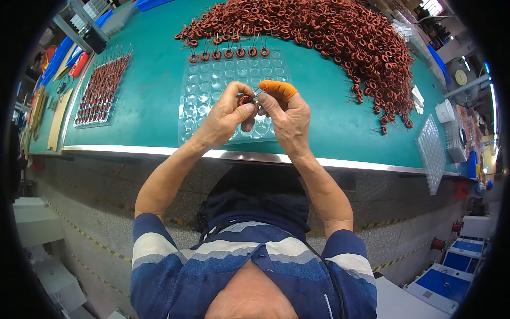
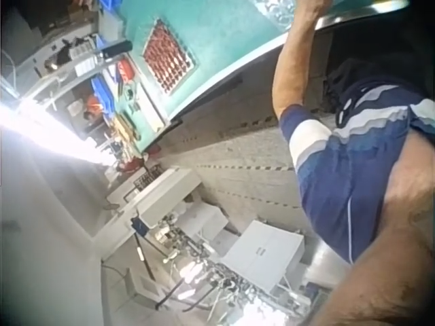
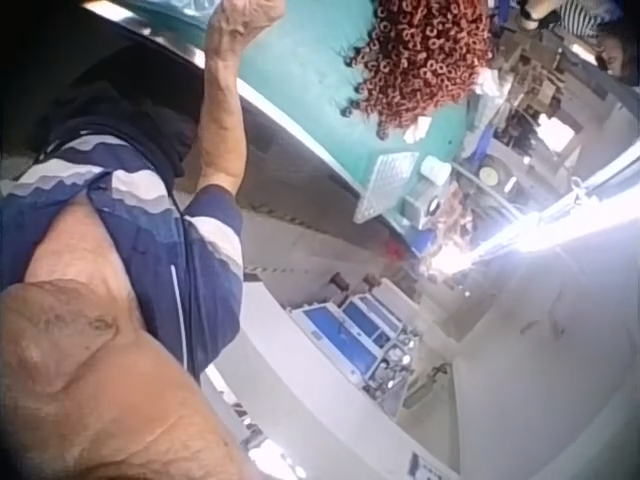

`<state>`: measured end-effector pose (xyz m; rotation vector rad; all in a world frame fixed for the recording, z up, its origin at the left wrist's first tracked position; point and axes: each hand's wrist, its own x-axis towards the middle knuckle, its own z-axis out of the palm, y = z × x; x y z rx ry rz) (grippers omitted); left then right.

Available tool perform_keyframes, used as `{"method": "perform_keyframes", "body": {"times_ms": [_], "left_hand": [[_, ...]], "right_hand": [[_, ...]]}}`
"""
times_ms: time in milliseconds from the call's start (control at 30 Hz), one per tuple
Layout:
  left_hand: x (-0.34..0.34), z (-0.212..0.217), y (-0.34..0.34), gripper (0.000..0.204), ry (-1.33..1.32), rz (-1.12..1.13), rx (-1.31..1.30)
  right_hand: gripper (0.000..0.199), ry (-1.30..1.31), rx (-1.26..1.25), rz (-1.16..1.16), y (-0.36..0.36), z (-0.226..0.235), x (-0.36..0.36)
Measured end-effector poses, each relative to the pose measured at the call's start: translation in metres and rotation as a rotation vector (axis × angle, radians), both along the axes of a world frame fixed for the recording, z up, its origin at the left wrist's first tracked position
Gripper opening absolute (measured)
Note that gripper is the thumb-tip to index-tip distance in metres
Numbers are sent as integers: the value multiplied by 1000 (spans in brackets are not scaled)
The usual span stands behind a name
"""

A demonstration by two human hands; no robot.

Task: The worker picks up small copper coils from a large pile and carefully arranges them into a plastic grid tray.

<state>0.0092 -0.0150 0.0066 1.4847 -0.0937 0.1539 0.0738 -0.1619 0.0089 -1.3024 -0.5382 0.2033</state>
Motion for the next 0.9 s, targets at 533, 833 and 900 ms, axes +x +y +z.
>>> {"method": "perform_keyframes", "body": {"times_ms": [533,833,900], "left_hand": [[1,-10,29,22,97,-183,-141],[-2,-6,37,31,94,-269,-211],[-1,-4,36,31,92,-249,-168]], "right_hand": [[29,-49,-315,333,7,21,31],[28,-483,-505,112,11,22,23],[28,-524,-486,53,13,22,21]]}}
